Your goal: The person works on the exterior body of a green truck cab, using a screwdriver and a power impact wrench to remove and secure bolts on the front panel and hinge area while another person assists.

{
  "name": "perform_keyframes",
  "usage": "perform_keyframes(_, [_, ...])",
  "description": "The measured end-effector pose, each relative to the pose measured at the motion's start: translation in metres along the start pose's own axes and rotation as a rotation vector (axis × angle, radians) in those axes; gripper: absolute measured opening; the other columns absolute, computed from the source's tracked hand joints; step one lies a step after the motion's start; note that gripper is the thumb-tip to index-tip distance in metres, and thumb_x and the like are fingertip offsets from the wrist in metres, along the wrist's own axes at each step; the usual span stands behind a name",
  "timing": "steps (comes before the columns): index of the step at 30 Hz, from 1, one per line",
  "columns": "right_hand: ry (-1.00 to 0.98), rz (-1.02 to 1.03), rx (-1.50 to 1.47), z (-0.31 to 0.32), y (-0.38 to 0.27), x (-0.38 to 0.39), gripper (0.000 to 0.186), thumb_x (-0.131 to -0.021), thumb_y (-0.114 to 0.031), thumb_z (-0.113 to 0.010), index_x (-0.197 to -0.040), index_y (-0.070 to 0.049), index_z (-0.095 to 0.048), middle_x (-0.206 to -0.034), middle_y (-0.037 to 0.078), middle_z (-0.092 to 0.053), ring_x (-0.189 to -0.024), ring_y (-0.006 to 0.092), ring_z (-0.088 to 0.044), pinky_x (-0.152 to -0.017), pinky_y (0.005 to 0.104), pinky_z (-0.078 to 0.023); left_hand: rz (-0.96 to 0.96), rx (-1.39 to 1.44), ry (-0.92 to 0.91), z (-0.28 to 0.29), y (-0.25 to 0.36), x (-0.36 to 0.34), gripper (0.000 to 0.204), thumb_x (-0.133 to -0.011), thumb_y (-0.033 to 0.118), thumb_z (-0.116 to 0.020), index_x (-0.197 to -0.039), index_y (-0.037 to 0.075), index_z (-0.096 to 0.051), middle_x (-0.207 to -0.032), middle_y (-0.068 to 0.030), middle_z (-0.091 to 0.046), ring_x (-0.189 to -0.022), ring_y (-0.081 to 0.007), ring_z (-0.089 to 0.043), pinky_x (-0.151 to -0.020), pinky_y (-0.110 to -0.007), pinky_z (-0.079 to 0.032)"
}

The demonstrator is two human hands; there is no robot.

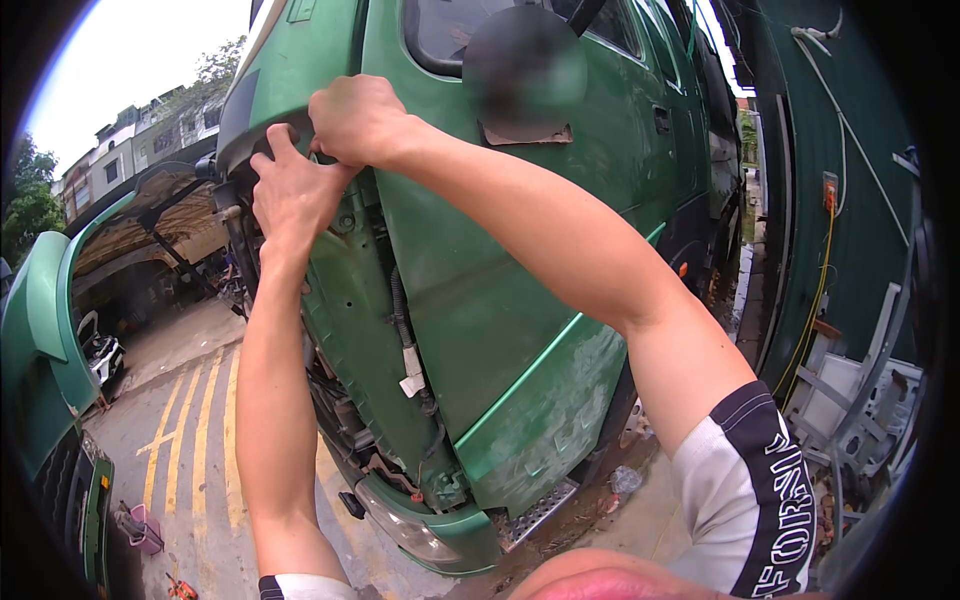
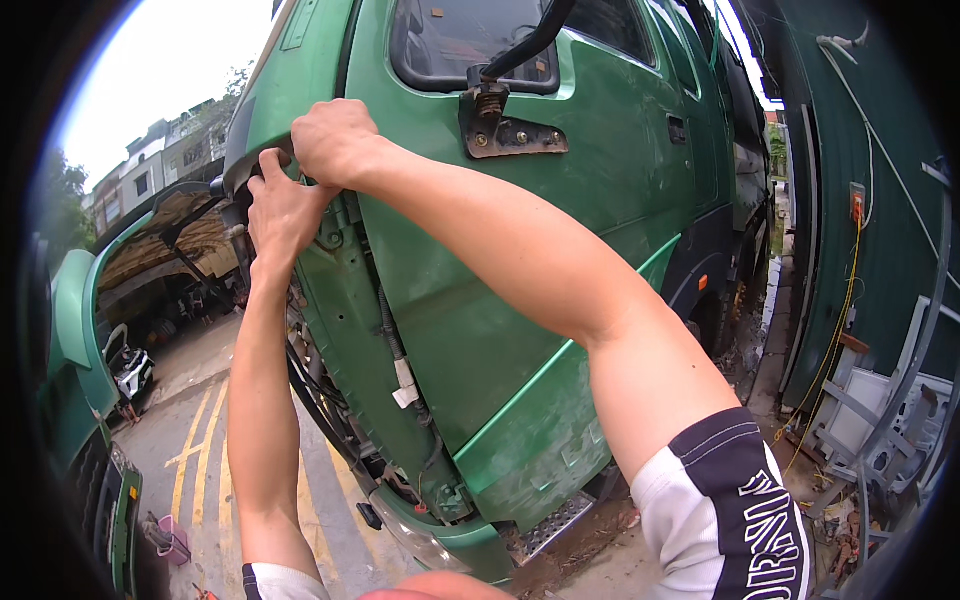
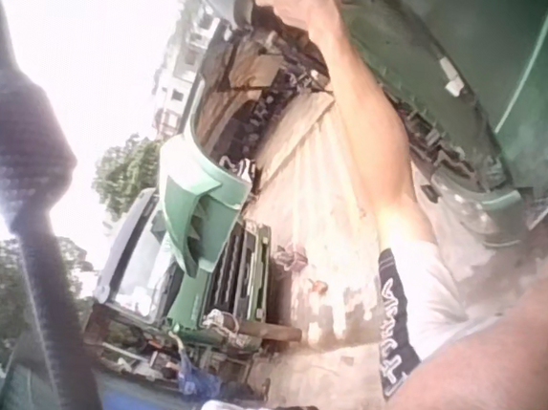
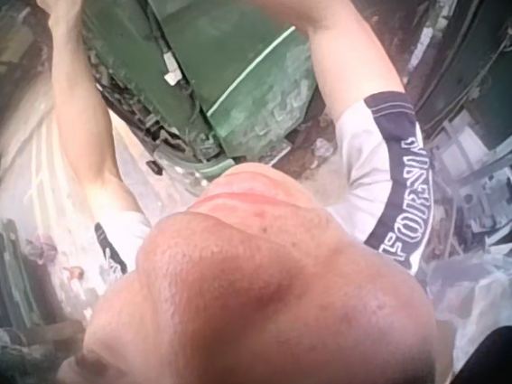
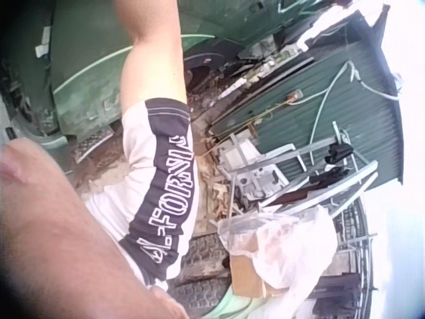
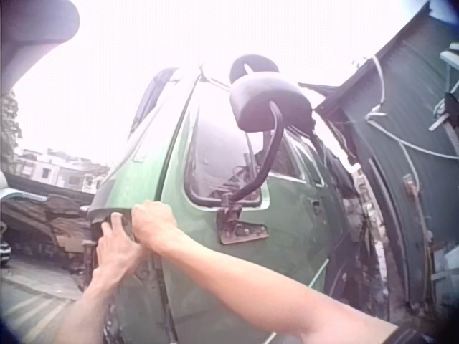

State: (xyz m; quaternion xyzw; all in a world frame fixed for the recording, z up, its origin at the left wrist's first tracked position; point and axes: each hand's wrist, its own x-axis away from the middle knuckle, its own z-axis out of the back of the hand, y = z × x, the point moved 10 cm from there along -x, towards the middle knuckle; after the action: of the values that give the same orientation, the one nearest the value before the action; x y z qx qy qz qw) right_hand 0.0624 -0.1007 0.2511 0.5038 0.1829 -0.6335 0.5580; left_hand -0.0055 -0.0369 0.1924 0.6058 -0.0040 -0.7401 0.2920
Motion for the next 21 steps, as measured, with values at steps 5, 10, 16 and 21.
perform_keyframes(5, [0.053,0.045,0.014,-0.010,-0.004,0.004,0.018,-0.084,-0.026,-0.074,-0.084,-0.008,-0.079,-0.084,0.016,-0.075,-0.083,0.0339,-0.073,-0.075,0.0442,-0.058,-0.029,-0.021,0.013,0.000,-0.002,-0.007,0.089,-0.078,0.053,-0.076,-0.139,0.002,-0.038,-0.128,-0.0331,-0.054,-0.112,-0.0509,-0.063,-0.094,-0.055,-0.053])
perform_keyframes(10, [-0.052,0.060,0.087,-0.011,-0.013,-0.001,0.015,-0.077,-0.019,-0.072,-0.083,-0.006,-0.079,-0.088,0.017,-0.076,-0.086,0.0331,-0.074,-0.078,0.0432,-0.059,0.021,-0.039,-0.062,0.012,0.003,-0.001,0.090,-0.079,0.043,-0.078,-0.139,-0.007,-0.033,-0.112,-0.0326,-0.066,-0.104,-0.0479,-0.068,-0.088,-0.053,-0.056])
perform_keyframes(16, [-0.192,-0.048,0.078,0.006,-0.017,0.001,0.026,-0.070,-0.022,-0.073,-0.091,-0.008,-0.080,-0.095,0.013,-0.077,-0.093,0.0268,-0.075,-0.081,0.0377,-0.060,0.007,-0.044,-0.018,0.009,0.002,0.006,0.095,-0.075,0.051,-0.083,-0.135,-0.010,-0.042,-0.109,-0.0299,-0.070,-0.104,-0.0463,-0.069,-0.088,-0.052,-0.056])
perform_keyframes(21, [-0.172,0.090,0.173,-0.001,-0.034,0.003,0.021,-0.074,-0.017,-0.073,-0.092,-0.009,-0.080,-0.099,0.013,-0.077,-0.096,0.0290,-0.075,-0.082,0.0392,-0.060,-0.005,-0.044,-0.020,0.004,-0.003,0.007,0.092,-0.072,0.051,-0.086,-0.128,-0.009,-0.046,-0.112,-0.0287,-0.069,-0.102,-0.0449,-0.070,-0.086,-0.051,-0.058])
